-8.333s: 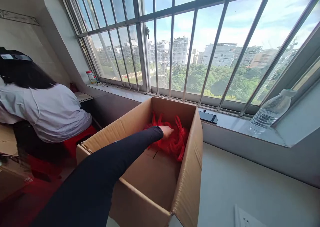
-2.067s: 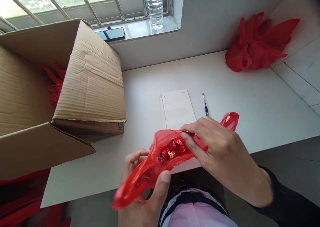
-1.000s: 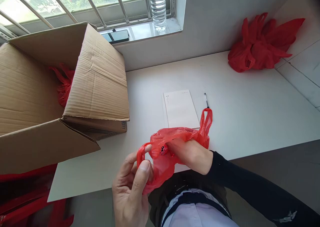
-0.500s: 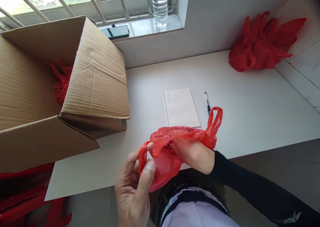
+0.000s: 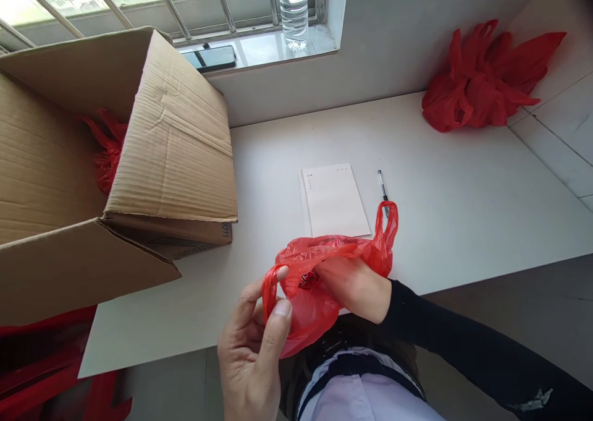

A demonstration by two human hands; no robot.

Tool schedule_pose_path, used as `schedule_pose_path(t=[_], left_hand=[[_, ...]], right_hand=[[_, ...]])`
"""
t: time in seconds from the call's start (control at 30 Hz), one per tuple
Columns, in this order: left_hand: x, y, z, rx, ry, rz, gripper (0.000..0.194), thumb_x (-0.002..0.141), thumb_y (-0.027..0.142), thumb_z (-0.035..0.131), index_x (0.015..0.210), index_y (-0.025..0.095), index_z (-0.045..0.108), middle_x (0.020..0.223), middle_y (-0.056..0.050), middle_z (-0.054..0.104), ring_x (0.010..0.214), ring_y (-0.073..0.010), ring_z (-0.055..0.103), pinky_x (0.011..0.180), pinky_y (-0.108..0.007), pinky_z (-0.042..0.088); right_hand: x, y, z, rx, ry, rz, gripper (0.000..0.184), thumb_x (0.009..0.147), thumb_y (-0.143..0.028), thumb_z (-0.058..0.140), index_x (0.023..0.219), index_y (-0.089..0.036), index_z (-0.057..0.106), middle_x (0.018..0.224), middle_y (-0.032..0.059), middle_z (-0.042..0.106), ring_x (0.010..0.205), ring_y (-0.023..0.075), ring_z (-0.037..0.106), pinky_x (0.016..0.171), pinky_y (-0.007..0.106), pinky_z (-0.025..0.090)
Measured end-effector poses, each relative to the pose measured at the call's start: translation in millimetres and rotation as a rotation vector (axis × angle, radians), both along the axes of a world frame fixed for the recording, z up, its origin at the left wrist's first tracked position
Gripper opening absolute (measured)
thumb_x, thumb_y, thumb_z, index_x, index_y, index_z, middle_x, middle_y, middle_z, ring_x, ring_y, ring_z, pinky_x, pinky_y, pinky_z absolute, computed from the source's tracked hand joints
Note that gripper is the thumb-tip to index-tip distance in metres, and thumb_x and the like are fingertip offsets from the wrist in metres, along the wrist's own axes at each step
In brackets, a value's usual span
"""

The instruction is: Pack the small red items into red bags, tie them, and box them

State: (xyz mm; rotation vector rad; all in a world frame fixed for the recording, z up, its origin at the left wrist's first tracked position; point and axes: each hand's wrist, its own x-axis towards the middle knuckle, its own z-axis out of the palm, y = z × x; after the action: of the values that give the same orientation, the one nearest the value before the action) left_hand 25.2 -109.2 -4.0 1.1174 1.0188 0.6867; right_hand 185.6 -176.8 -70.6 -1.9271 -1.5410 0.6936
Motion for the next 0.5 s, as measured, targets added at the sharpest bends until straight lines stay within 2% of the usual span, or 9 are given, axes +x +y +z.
schedule_pose_path(t=[0.17,0.3,0.4,0.5], left_hand=[[1.3,-4.5,-3.5,0.002,0.006,-0.052,0.029,0.085,0.038,0.081,0.113,0.029,0.078,0.099,-0.004,0.082,0.093,-0.0224,0.077,0.067,-0.019,0.062],[-0.4,-4.0,-5.8,-0.003,0.004,-0.069,0.028,0.087,0.038,0.080,0.113,0.028,0.077,0.102,-0.004,0.081,0.093,-0.0222,0.077,0.070,-0.020,0.062],[-3.0,-1.9,-8.0,0.028,0.004,-0.060,0.028,0.088,0.036,0.078,0.116,0.029,0.077,0.106,-0.003,0.081,0.095,-0.0204,0.077,0.075,-0.020,0.062],[-2.7,-0.5,-5.1,0.042,-0.004,-0.023,0.027,0.088,0.036,0.078,0.115,0.030,0.077,0.105,-0.002,0.081,0.092,-0.0183,0.076,0.077,-0.018,0.062]], right_hand=[[-5.8,8.4,-6.0,-0.133,-0.133,0.040,0.021,0.100,-0.009,0.054,0.112,-0.021,0.064,0.100,0.0076,0.072,0.093,0.0226,0.069,0.081,0.034,0.054],[-9.2,11.8,-9.2,-0.202,-0.206,0.076,0.021,0.097,-0.007,0.055,0.111,-0.020,0.063,0.096,0.0093,0.073,0.089,0.0240,0.070,0.078,0.035,0.054],[-7.9,7.0,-3.7,-0.234,-0.252,0.101,0.022,0.092,-0.002,0.056,0.108,-0.016,0.063,0.095,0.0121,0.074,0.087,0.0253,0.070,0.078,0.036,0.053],[-4.2,-5.2,10.4,-0.238,-0.283,0.119,0.026,0.088,0.001,0.055,0.108,-0.014,0.062,0.097,0.0137,0.074,0.089,0.0265,0.070,0.080,0.037,0.053]])
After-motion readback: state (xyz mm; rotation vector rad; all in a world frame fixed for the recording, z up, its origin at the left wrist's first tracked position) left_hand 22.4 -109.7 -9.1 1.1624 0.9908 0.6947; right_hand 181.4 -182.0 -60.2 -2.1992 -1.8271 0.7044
